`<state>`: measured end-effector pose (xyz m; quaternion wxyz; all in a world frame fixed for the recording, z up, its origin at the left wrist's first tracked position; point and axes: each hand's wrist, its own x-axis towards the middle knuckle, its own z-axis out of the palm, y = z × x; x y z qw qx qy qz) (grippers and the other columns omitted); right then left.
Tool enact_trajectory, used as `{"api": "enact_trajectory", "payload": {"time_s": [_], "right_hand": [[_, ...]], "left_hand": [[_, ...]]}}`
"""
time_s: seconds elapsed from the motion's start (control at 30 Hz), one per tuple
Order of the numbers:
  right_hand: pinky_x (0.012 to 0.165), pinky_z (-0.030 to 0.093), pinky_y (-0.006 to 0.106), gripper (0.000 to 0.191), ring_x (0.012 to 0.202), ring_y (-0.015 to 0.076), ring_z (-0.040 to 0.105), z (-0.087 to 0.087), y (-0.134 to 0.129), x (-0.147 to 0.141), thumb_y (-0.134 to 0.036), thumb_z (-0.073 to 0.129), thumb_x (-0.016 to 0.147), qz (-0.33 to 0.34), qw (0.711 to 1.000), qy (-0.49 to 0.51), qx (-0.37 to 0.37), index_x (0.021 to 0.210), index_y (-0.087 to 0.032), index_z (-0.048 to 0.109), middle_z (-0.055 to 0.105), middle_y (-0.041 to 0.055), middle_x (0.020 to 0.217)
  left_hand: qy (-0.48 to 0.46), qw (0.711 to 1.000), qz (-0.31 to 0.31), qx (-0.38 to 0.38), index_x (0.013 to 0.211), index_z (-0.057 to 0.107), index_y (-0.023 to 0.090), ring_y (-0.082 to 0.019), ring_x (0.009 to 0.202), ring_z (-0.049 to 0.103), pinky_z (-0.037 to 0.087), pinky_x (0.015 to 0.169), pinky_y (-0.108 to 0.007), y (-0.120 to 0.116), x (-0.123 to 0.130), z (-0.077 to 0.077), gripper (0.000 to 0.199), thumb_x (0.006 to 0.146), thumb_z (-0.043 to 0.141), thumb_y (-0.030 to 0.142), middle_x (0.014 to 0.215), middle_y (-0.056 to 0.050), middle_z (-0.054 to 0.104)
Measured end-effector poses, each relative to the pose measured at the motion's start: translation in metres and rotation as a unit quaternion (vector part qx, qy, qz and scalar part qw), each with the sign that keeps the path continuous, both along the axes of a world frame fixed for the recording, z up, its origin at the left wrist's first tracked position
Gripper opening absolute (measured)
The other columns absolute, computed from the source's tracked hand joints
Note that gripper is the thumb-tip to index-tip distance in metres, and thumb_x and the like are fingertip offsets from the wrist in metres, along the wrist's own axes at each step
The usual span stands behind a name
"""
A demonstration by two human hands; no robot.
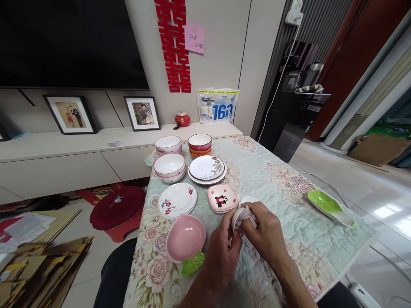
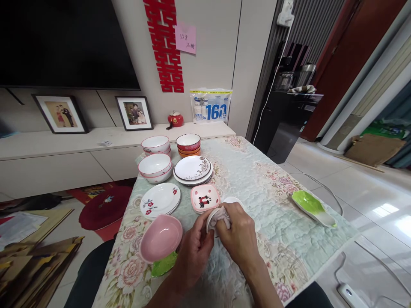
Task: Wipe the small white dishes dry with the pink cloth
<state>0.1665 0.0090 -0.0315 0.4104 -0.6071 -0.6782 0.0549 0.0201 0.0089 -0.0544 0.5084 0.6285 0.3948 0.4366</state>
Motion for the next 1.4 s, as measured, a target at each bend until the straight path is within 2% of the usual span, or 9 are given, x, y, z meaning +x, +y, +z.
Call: {"api": "enact_trajectory", "payload": {"time_s": [0.2, 0.47, 0.6, 0.73, 0.9, 1.1, 1.17, 1.27, 1.4], "right_hand": [[0.057, 0.043, 0.025, 0.019, 0.064, 0.0163, 0.054, 0.001, 0.004, -0.005, -0.028, 0.049, 0.086, 0.028, 0.967, 0.204, -0.151, 0.075, -0.019, 0.061, 0.058, -0.0013, 0.066], [0.065, 0.047, 0.029, 0.028, 0.075, 0.0205, 0.063, 0.007, -0.01, -0.014, -0.014, 0.05, 0.081, 0.01, 0.999, -0.026, -0.024, 0.1, -0.018, 0.07, 0.066, 0.0056, 0.085], [0.071, 0.052, 0.031, 0.038, 0.082, 0.0213, 0.067, 0.016, -0.014, -0.003, -0.011, 0.05, 0.084, 0.057, 0.998, -0.005, -0.037, 0.115, -0.022, 0.071, 0.069, 0.0059, 0.093], [0.081, 0.056, 0.032, 0.031, 0.094, 0.0222, 0.07, 0.022, -0.011, 0.021, -0.017, 0.057, 0.085, 0.086, 0.989, 0.115, -0.026, 0.11, -0.024, 0.073, 0.073, 0.0059, 0.103], [0.107, 0.047, 0.045, 0.057, 0.131, 0.0291, 0.057, 0.023, -0.01, 0.036, -0.011, 0.057, 0.077, 0.274, 0.942, 0.178, -0.078, 0.13, -0.029, 0.067, 0.065, 0.0069, 0.137], [0.068, 0.055, 0.028, 0.039, 0.079, 0.0202, 0.069, 0.023, -0.015, 0.028, -0.015, 0.061, 0.07, 0.265, 0.914, 0.264, -0.156, 0.105, -0.024, 0.074, 0.072, 0.0033, 0.095], [0.058, 0.051, 0.025, 0.029, 0.067, 0.0172, 0.065, 0.022, -0.016, 0.025, -0.021, 0.066, 0.071, 0.219, 0.89, 0.352, -0.191, 0.099, -0.021, 0.074, 0.07, 0.0023, 0.085], [0.05, 0.046, 0.024, 0.024, 0.055, 0.0148, 0.059, 0.016, -0.013, 0.024, -0.03, 0.071, 0.073, 0.152, 0.847, 0.467, -0.203, 0.094, -0.019, 0.072, 0.067, 0.0012, 0.073], [0.046, 0.042, 0.025, 0.028, 0.048, 0.0148, 0.053, 0.005, -0.004, 0.024, -0.032, 0.069, 0.07, 0.095, 0.814, 0.538, -0.197, 0.094, -0.018, 0.069, 0.063, 0.0001, 0.063]], "left_hand": [[-0.032, 0.997, 0.056, 0.052, 0.141, 0.053, 0.02, -0.028, 0.133, 0.056, 0.042, 0.113, -0.042, -0.002, 0.003, -0.008, 0.052, 0.09, 0.055, 0.011, 0.147, -0.013, 0.059], [-0.057, 0.996, 0.056, 0.035, 0.135, 0.057, 0.022, -0.025, 0.131, 0.058, 0.042, 0.111, -0.039, -0.003, 0.0, 0.002, 0.039, 0.097, 0.049, 0.019, 0.141, -0.01, 0.064], [-0.115, 0.99, 0.066, -0.041, 0.124, 0.063, 0.019, -0.028, 0.124, 0.062, 0.047, 0.106, -0.042, 0.004, 0.001, 0.001, 0.031, 0.096, 0.055, 0.029, 0.13, -0.011, 0.069], [-0.279, 0.932, 0.016, -0.229, 0.114, 0.061, 0.016, -0.024, 0.079, 0.073, 0.058, 0.063, -0.031, 0.007, 0.003, 0.002, 0.036, 0.087, 0.068, 0.038, 0.094, -0.007, 0.075], [-0.361, 0.859, -0.147, -0.332, 0.101, 0.062, 0.016, -0.011, 0.04, 0.057, 0.037, 0.032, -0.017, 0.004, 0.002, 0.006, 0.038, 0.078, 0.077, 0.042, 0.063, 0.001, 0.065], [-0.302, 0.811, -0.231, -0.445, 0.082, 0.068, 0.01, -0.012, 0.038, 0.058, 0.036, 0.03, -0.02, 0.005, 0.0, 0.009, 0.049, 0.082, 0.064, 0.059, 0.061, -0.004, 0.065], [-0.289, 0.819, -0.218, -0.445, 0.091, 0.07, 0.009, -0.014, 0.041, 0.061, 0.039, 0.033, -0.022, 0.005, 0.001, 0.009, 0.062, 0.084, 0.055, 0.069, 0.07, -0.007, 0.068], [-0.29, 0.885, -0.129, -0.34, 0.114, 0.067, 0.014, -0.019, 0.063, 0.068, 0.049, 0.046, -0.025, 0.004, 0.003, 0.009, 0.068, 0.087, 0.049, 0.073, 0.091, -0.01, 0.072], [-0.222, 0.955, -0.075, -0.182, 0.117, 0.067, 0.016, -0.024, 0.096, 0.064, 0.052, 0.076, -0.03, 0.003, 0.003, 0.005, 0.05, 0.085, 0.069, 0.055, 0.105, -0.01, 0.071]]}}
